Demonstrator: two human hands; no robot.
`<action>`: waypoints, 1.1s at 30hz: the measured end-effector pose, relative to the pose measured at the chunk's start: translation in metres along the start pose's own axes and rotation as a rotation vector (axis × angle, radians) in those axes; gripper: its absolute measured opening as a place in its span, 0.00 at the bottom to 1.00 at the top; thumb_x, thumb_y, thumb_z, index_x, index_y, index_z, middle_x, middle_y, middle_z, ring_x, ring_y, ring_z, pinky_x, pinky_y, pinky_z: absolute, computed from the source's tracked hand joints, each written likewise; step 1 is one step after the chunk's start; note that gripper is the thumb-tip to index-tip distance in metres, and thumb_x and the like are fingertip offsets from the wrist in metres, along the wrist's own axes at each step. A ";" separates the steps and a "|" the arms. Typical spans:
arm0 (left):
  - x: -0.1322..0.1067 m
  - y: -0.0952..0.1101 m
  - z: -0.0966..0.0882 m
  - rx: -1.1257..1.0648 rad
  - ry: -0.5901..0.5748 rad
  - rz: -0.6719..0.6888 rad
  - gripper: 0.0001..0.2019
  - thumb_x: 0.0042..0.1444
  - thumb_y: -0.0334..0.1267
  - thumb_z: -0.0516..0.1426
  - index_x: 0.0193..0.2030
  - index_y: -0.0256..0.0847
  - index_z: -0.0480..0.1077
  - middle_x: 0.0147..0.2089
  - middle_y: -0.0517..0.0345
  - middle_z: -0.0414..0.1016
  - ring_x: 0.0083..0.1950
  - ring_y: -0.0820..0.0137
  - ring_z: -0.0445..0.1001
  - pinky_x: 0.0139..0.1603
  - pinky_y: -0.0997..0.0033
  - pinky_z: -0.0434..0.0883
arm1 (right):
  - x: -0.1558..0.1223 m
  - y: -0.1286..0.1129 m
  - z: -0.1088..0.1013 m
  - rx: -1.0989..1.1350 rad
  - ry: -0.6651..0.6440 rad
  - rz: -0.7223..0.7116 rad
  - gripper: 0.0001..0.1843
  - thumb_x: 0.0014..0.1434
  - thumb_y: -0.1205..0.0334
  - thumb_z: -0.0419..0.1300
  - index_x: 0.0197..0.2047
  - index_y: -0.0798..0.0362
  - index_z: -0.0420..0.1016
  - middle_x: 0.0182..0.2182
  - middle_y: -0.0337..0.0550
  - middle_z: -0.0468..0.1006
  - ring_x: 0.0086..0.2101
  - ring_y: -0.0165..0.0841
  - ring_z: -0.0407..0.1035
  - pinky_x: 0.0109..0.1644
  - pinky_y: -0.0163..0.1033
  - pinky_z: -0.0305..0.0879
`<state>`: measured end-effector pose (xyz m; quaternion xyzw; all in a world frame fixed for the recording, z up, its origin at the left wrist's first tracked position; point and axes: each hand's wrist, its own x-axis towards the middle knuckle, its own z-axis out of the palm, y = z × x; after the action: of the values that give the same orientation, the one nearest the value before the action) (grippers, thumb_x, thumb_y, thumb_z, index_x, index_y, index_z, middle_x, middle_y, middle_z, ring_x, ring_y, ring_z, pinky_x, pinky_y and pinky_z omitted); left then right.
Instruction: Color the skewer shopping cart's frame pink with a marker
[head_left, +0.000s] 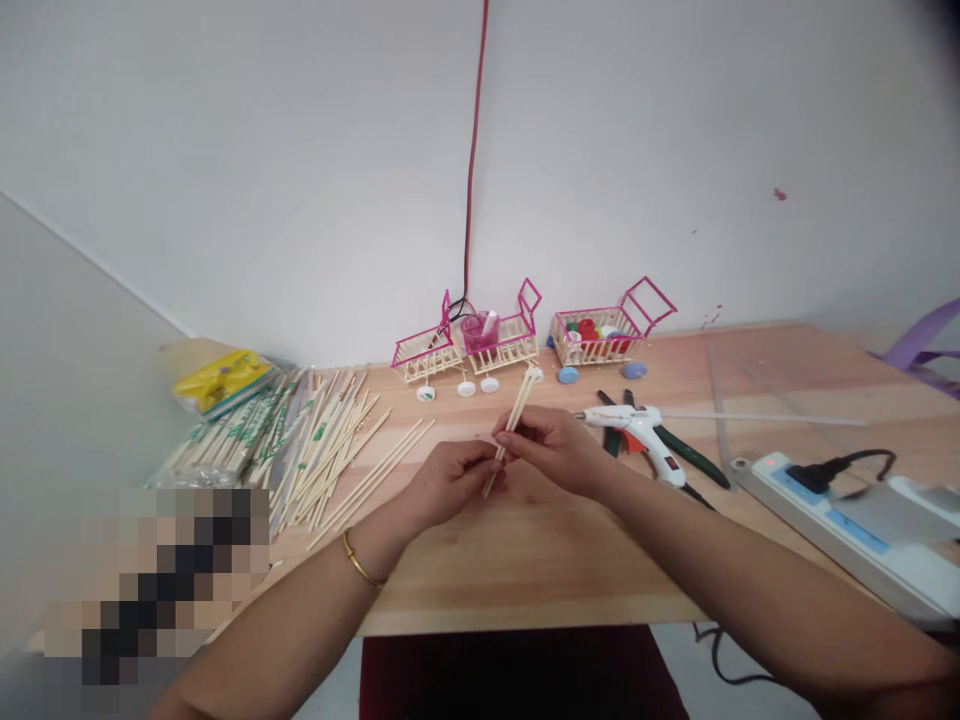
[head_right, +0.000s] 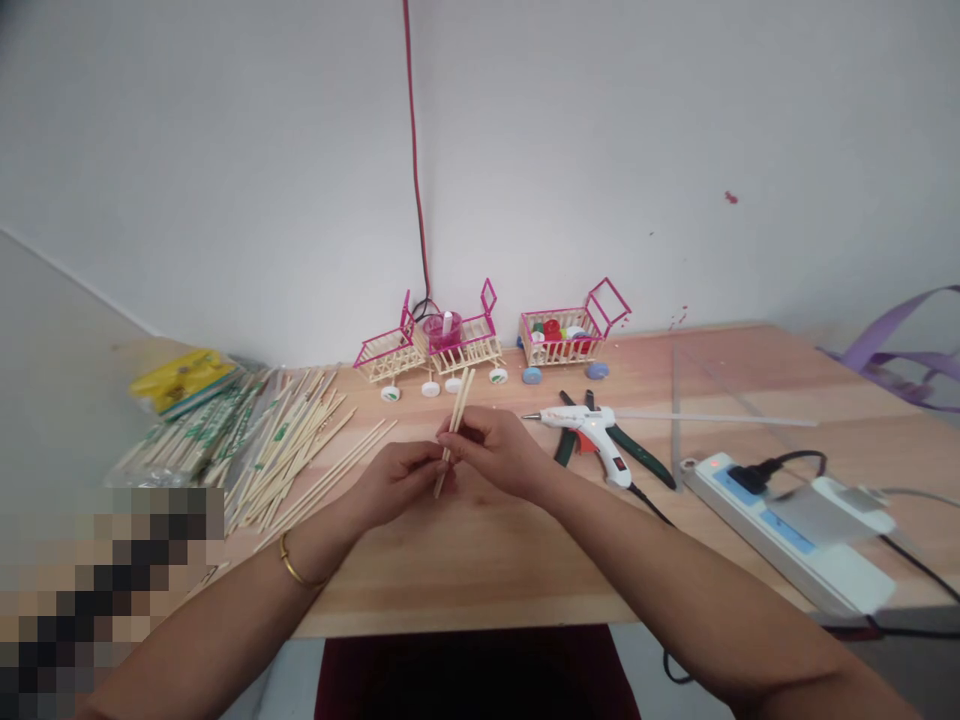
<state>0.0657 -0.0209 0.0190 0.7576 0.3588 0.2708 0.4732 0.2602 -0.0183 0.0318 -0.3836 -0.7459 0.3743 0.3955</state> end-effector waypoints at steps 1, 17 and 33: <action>0.000 -0.001 0.001 -0.025 0.006 0.000 0.13 0.62 0.44 0.53 0.38 0.39 0.75 0.32 0.55 0.78 0.32 0.70 0.74 0.36 0.73 0.69 | 0.000 -0.002 -0.002 -0.037 0.008 -0.022 0.09 0.62 0.57 0.58 0.36 0.53 0.74 0.28 0.40 0.77 0.30 0.31 0.72 0.35 0.35 0.67; 0.002 -0.003 -0.001 0.056 0.017 0.060 0.08 0.57 0.37 0.56 0.38 0.40 0.76 0.34 0.56 0.77 0.36 0.69 0.72 0.40 0.72 0.67 | -0.003 -0.010 -0.006 -0.248 0.022 -0.155 0.09 0.61 0.58 0.59 0.33 0.53 0.76 0.28 0.41 0.79 0.30 0.31 0.72 0.35 0.35 0.64; 0.008 -0.013 -0.045 -0.073 0.298 -0.200 0.12 0.49 0.46 0.61 0.30 0.37 0.74 0.20 0.63 0.67 0.23 0.76 0.63 0.26 0.76 0.59 | 0.011 0.008 -0.004 0.440 0.427 0.345 0.22 0.49 0.51 0.69 0.42 0.53 0.68 0.24 0.38 0.78 0.27 0.32 0.76 0.34 0.39 0.76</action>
<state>0.0328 0.0129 0.0264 0.6520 0.4883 0.3445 0.4668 0.2620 -0.0047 0.0302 -0.4793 -0.4721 0.4987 0.5465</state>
